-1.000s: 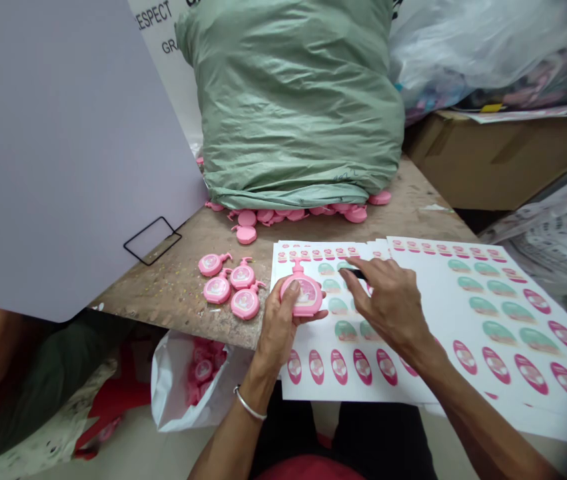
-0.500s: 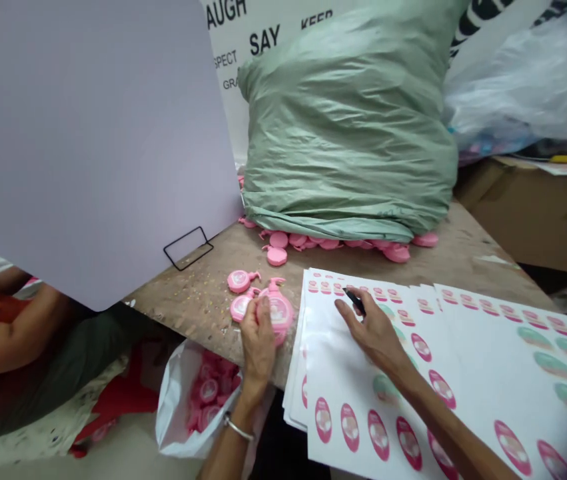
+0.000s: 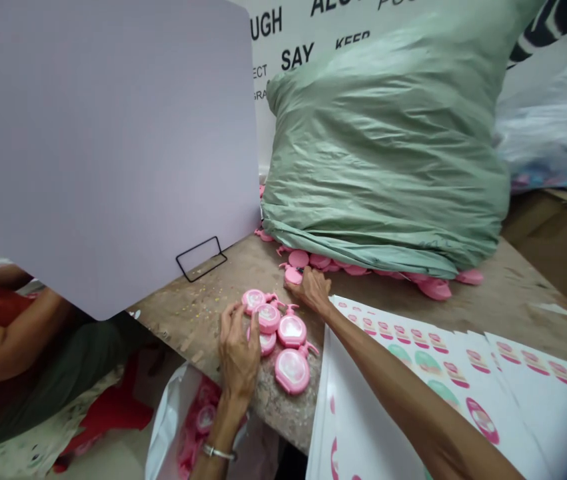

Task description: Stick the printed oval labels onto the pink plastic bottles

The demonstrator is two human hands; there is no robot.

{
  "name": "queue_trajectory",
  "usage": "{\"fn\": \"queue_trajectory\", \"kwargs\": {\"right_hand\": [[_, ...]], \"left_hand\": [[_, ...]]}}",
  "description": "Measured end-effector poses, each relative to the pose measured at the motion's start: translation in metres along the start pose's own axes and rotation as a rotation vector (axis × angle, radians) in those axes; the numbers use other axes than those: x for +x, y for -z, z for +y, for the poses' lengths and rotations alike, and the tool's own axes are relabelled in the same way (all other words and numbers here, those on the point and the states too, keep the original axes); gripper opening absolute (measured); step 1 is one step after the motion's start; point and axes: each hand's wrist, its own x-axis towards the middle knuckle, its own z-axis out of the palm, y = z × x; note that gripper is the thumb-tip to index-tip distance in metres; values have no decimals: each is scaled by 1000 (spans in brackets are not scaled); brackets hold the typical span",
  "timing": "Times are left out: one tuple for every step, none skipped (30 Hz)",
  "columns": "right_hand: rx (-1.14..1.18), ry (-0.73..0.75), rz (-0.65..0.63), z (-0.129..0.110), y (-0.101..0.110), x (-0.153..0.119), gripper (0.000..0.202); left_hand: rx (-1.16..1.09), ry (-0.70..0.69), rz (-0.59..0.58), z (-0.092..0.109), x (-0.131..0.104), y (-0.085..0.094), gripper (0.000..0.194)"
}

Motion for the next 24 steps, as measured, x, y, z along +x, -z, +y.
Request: {"fn": "queue_trajectory", "kwargs": {"right_hand": [[24, -7, -15, -2, 2, 1, 56], [54, -13, -36, -4, 6, 0, 56], [92, -16, -65, -4, 13, -3, 57], [132, -16, -99, -4, 22, -9, 58], [164, -12, -131, -2, 32, -18, 58], [223, -5, -178, 0, 44, -31, 58], [326, -3, -244, 3, 55, -48, 58], [443, -7, -317, 7, 66, -69, 59], [680, -23, -438, 10, 76, -91, 58], [910, -77, -564, 14, 84, -115, 59], [1056, -144, -658, 18, 91, -138, 57], [1154, -207, -706, 23, 96, -159, 58], [1187, -245, -706, 29, 100, -178, 58], [1150, -241, -666, 37, 104, -194, 57], [1056, -204, -582, 48, 108, -208, 56], [913, -157, -460, 61, 112, -220, 52], [730, -124, -311, 77, 116, -232, 48], [533, -122, -152, 94, 121, -243, 45], [342, -156, 0, 112, 125, -254, 48], [173, -227, 129, 130, 128, -266, 53], [40, -303, 207, 147, 131, -278, 58], [-59, -370, 241, 162, 133, -290, 62], [-128, -413, 258, 173, 133, -302, 63], [-167, -435, 259, 181, 133, -312, 64]], "left_hand": [[-64, 6, -7, 6, -3, 5, 27], [-130, 23, -28, 13, -6, 9, 23], [-197, 54, -57, 20, -9, 11, 21], [-264, 101, -91, 28, -11, 12, 19], [-335, 159, -122, 36, -13, 11, 18], [-414, 225, -150, 44, -15, 9, 19], [-502, 300, -188, 52, -17, 5, 22], [-607, 380, -240, 60, -20, 1, 28], [-727, 465, -308, 69, -24, -4, 35], [-856, 553, -389, 77, -29, -8, 40], [-980, 642, -482, 86, -36, -13, 44], [-1088, 728, -568, 94, -43, -16, 46], [-1170, 799, -633, 102, -50, -18, 46], [-1224, 853, -666, 108, -58, -20, 44], [-1253, 891, -673, 112, -64, -21, 42], [-1263, 918, -663, 115, -70, -21, 39], [-1254, 941, -647, 116, -75, -21, 37], [-1224, 962, -638, 116, -79, -21, 37], [-1180, 978, -642, 115, -83, -21, 39], [-1129, 988, -655, 113, -86, -21, 42], [-1080, 987, -681, 111, -89, -21, 44], [-1039, 981, -717, 109, -93, -21, 45], [-1009, 976, -755, 108, -96, -22, 45], [-994, 969, -784, 107, -100, -23, 43]]}}
